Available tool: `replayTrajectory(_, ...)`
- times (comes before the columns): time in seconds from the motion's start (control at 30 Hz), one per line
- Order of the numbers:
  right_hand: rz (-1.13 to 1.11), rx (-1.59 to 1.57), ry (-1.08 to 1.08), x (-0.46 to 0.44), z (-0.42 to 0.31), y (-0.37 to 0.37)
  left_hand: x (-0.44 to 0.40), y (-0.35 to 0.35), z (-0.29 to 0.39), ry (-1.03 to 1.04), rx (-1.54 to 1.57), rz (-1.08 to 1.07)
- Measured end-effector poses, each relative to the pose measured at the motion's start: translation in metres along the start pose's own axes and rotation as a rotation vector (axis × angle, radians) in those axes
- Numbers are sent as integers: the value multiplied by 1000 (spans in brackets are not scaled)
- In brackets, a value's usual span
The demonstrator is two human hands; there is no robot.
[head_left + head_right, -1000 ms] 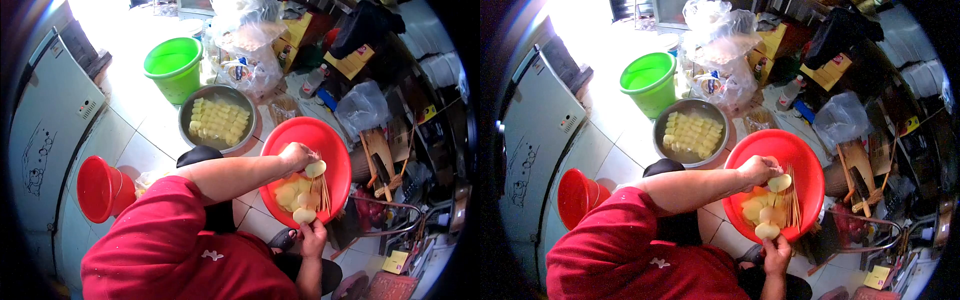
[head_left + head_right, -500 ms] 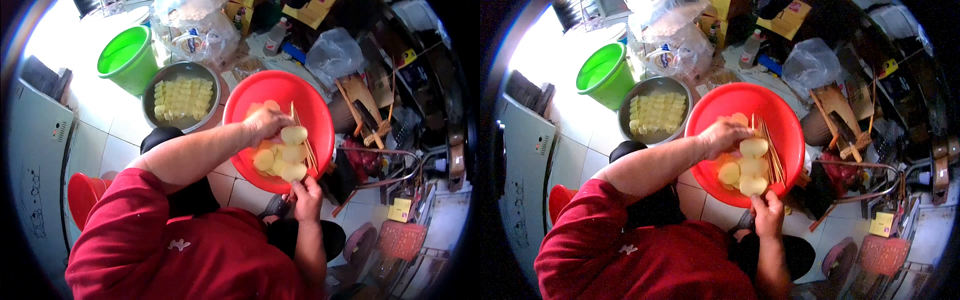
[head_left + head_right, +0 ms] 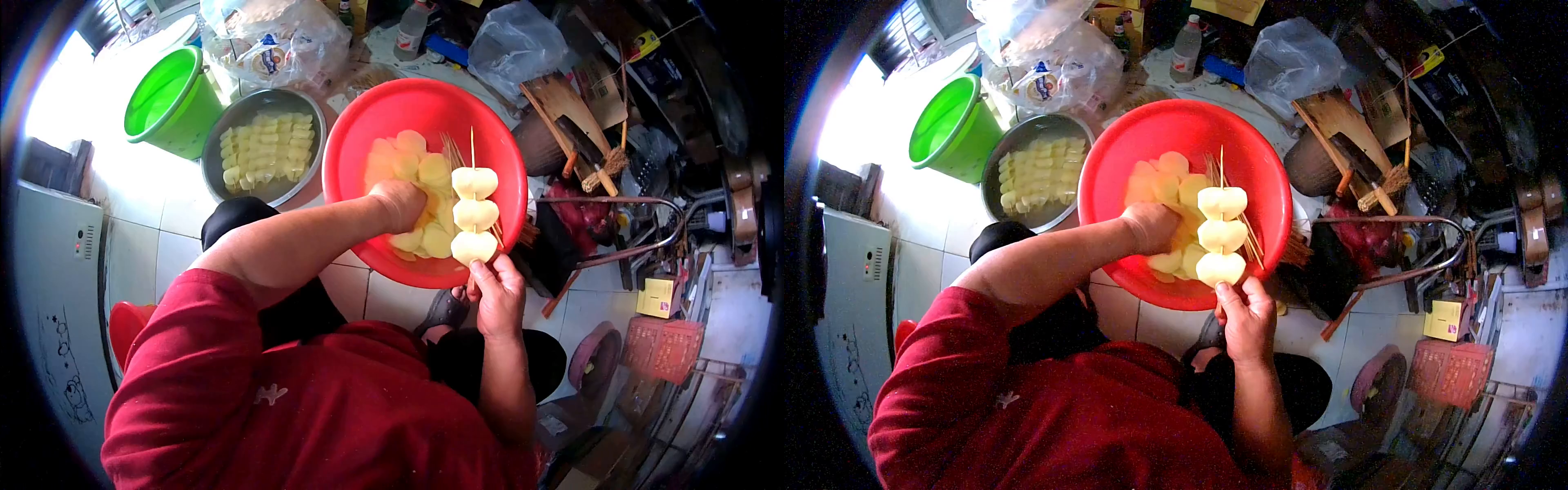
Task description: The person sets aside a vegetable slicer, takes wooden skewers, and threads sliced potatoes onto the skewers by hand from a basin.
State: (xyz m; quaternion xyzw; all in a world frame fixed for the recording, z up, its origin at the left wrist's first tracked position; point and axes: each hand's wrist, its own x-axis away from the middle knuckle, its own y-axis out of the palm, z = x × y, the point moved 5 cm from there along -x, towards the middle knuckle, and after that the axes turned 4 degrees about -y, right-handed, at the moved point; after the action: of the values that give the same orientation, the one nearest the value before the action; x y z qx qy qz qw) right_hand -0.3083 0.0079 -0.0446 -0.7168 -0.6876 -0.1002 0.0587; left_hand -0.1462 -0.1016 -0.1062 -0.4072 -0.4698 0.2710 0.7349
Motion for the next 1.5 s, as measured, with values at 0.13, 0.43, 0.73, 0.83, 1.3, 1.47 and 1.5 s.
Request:
replayTrajectory(0.13, 10, -16, 14, 1, 1, -2, -1, -3, -4, 18, 3, 72)
replayTrajectory(0.43, -94, 155, 43, 6, 4, -2, 7, -46, -45, -134, 996, 102)
replayTrajectory(0.73, -178, 154, 80, 11, 2, 3, 13, -66, -62, -165, 1836, 307)
replayTrajectory(0.83, -194, 159, 82, 11, 2, 3, 12, -67, -67, -133, 1912, 356)
replayTrajectory(1.3, -168, 300, -180, -2, 7, 9, 10, -66, -77, 112, 1652, 485)
replayTrajectory(1.47, -89, 424, -234, -3, 12, 12, -13, -43, -97, 121, 1582, 443)
replayTrajectory(1.5, -96, 446, -238, 1, 10, 13, -21, -36, -111, 63, 1806, 354)
